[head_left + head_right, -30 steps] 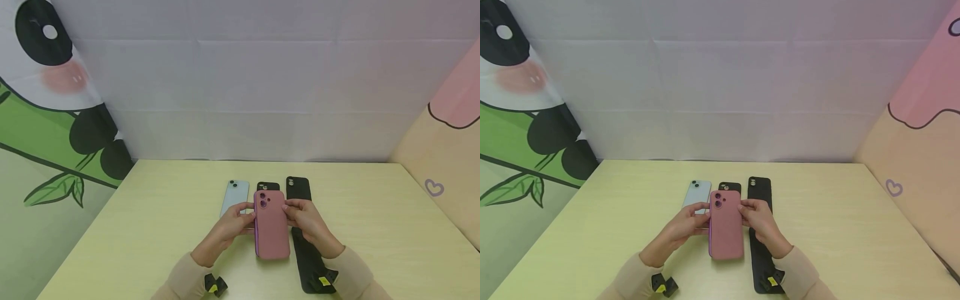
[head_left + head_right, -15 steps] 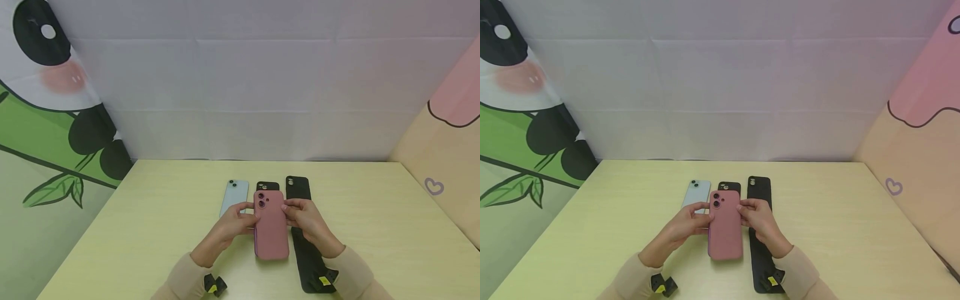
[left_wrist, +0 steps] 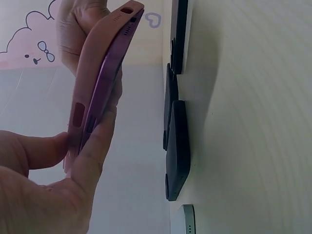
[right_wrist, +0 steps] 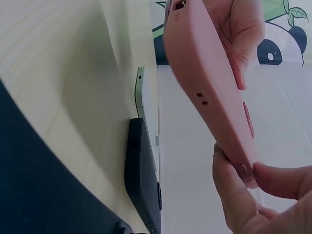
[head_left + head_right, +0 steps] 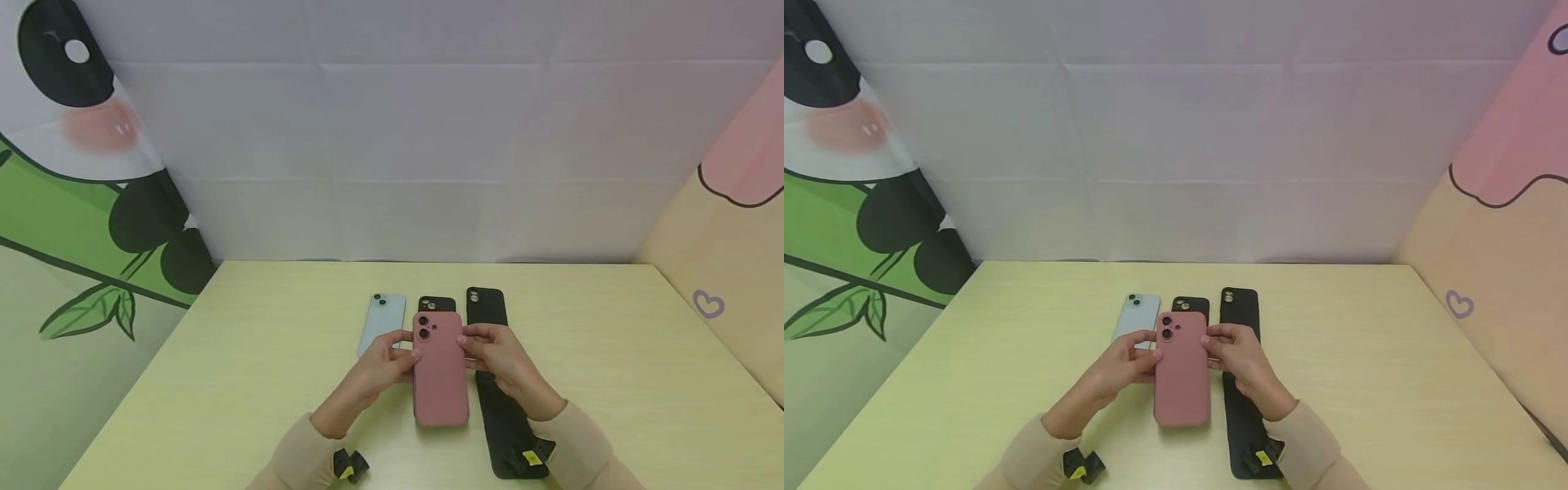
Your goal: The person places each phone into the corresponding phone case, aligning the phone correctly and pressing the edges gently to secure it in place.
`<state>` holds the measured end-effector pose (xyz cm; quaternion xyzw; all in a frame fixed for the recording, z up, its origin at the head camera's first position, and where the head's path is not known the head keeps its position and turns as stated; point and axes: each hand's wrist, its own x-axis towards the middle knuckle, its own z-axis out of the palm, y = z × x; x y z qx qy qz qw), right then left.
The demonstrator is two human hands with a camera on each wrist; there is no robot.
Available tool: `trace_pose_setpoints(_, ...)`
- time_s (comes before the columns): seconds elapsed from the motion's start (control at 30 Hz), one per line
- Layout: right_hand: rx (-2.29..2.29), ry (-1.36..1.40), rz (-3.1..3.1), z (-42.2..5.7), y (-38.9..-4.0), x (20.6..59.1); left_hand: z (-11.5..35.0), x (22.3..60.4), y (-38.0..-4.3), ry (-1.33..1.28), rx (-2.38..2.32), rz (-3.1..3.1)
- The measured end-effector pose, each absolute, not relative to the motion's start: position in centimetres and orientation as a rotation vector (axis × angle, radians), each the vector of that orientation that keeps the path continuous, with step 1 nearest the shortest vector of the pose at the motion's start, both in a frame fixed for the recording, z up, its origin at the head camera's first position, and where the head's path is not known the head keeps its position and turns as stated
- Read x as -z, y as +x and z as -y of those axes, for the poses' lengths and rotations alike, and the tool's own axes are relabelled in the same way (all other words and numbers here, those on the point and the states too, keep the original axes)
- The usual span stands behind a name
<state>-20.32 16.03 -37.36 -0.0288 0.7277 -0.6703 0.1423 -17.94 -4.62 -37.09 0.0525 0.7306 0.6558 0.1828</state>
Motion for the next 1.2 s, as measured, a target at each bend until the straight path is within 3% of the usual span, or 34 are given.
trace_pose_setpoints(1.2, 1.962, -0.17, -1.935, -16.35, -20.51, 37.0, 4.95, 36.65, -18.03, 0.15, -1.811, -2.117)
